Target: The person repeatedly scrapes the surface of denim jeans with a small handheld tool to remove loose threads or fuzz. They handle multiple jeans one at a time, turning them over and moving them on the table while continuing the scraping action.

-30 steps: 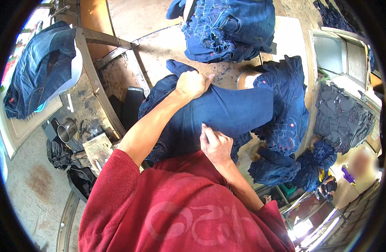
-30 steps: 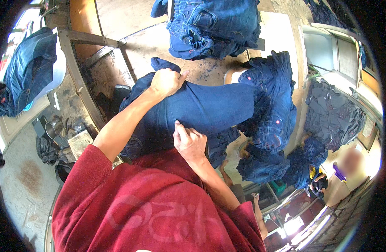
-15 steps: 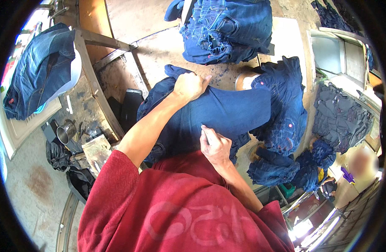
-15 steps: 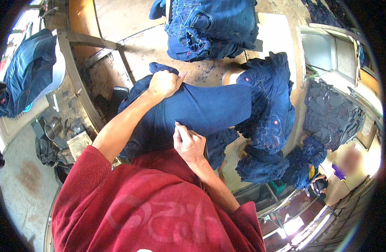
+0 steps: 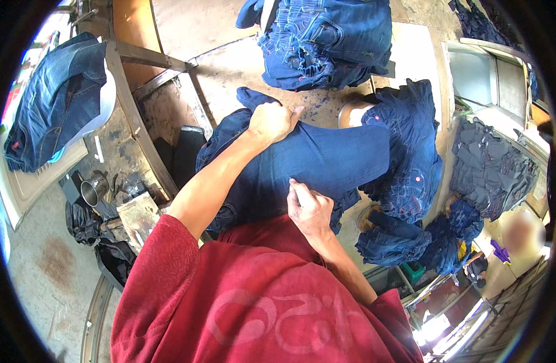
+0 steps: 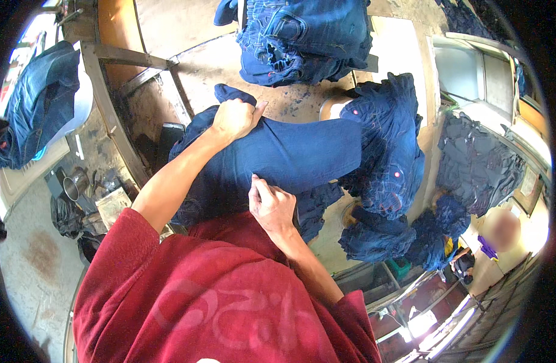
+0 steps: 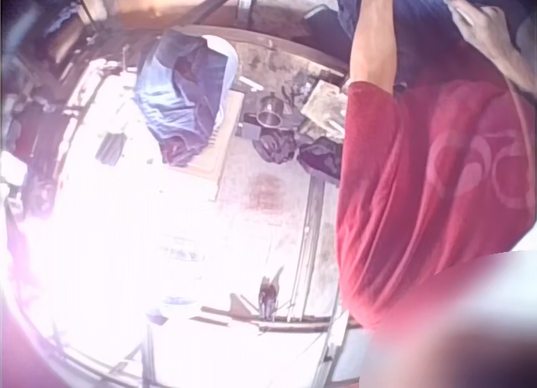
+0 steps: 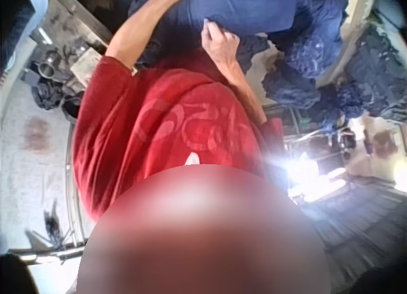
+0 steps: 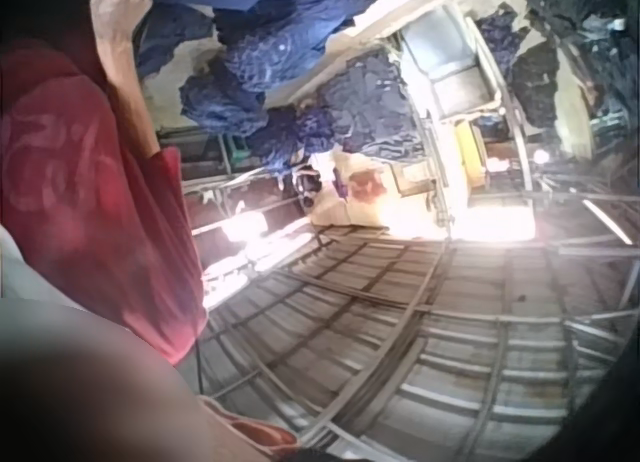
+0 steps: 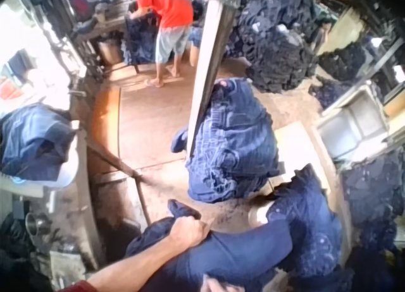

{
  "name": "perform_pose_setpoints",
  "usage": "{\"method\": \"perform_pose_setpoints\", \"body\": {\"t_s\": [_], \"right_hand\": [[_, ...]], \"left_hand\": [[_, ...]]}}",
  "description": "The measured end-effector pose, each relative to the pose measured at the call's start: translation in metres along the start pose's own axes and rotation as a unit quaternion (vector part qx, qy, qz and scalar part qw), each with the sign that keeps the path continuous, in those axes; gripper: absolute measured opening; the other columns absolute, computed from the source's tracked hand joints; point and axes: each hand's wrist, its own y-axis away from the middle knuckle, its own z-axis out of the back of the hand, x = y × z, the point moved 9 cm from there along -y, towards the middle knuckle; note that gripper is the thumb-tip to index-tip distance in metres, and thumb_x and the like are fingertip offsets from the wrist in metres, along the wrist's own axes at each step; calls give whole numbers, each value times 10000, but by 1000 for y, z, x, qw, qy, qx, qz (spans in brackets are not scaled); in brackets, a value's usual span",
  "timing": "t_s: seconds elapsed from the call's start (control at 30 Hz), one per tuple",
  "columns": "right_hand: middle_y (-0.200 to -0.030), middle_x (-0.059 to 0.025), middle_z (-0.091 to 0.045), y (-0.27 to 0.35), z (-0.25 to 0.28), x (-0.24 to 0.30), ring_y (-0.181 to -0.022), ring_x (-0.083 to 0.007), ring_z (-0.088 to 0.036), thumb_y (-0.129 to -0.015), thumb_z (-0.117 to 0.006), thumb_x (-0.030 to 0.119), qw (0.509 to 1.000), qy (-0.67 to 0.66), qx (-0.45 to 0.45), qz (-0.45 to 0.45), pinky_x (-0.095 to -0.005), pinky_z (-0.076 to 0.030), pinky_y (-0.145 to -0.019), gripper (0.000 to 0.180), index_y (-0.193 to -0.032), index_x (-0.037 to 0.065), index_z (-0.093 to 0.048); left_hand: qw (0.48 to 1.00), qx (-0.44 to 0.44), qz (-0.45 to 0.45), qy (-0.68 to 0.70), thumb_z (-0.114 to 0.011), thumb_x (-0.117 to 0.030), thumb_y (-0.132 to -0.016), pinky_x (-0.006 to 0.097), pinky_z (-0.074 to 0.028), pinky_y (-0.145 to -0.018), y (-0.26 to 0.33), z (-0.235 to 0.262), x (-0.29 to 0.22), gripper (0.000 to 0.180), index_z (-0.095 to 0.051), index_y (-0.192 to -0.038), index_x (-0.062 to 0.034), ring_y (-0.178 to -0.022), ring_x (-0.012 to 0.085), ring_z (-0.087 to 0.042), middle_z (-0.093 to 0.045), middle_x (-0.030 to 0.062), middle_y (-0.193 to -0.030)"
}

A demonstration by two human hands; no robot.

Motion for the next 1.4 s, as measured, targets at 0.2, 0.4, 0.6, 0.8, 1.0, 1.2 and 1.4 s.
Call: {"method": "perform_pose_setpoints", "body": {"t_s": [0.2,0.4,0.6,0.8,1.0,1.2,1.4], "right_hand": [[-734,-106,-750,-3,6,-4,-605,-268,-742,-937,-784,89,999,-17,21,-33,-387,-577,-555,150,-1087,86,-773],[-975,-163,-791,-4,48,-28,-847,-330,-792,-1026,-733,137,988,-105,-59,-95,-429,-614,-746,276,-1265,33,-643],[-943,-61,-675,-4,14,-24,-884,-283,-650,-925,-839,239,998,-43,-46,-6,-436,-500,-802,350,-1202,83,-693],[-854,23,-663,3,-6,-16,-807,-216,-628,-955,-763,227,986,95,-77,110,-401,-463,-720,102,-1006,155,-714],[-865,-83,-762,12,13,-56,-776,-281,-729,-1000,-762,248,996,-64,-37,-52,-450,-565,-703,141,-1007,116,-713],[-837,-163,-772,18,26,-58,-715,-292,-752,-1042,-746,270,960,-244,53,-128,-402,-569,-696,231,-1058,40,-750],[-725,-111,-722,17,29,-60,-637,-127,-640,-1029,-771,213,935,-332,39,-120,-346,-516,-625,226,-997,-10,-768]], "left_hand": [[999,40,16,2,-616,-536,-1064,509,-596,-586,-6,-6,0,697,-741,-633,-2,-576,419,-727,-678,261,-610],[993,-109,-10,41,-791,-460,-959,467,-557,-779,30,97,-35,422,-753,-975,-40,-834,367,-719,-720,158,-886],[991,-113,-46,-59,-876,-298,-850,482,-475,-948,177,128,-91,259,-757,-1007,-130,-1079,281,-620,-672,21,-1084],[992,-71,0,-103,-805,-248,-912,473,-445,-962,209,88,-72,195,-759,-1050,-118,-1083,270,-600,-661,19,-1121],[991,-81,19,-107,-811,-226,-915,442,-486,-897,217,114,-87,170,-744,-1007,-100,-1027,282,-617,-671,47,-1085],[964,29,191,182,-856,-215,-919,408,-595,-847,195,81,-112,368,-768,-1193,14,-924,318,-736,-735,142,-1129],[752,90,343,556,-881,-196,-929,264,-530,-660,194,40,-117,629,-624,-1401,131,-765,110,-657,-739,96,-997]]}}
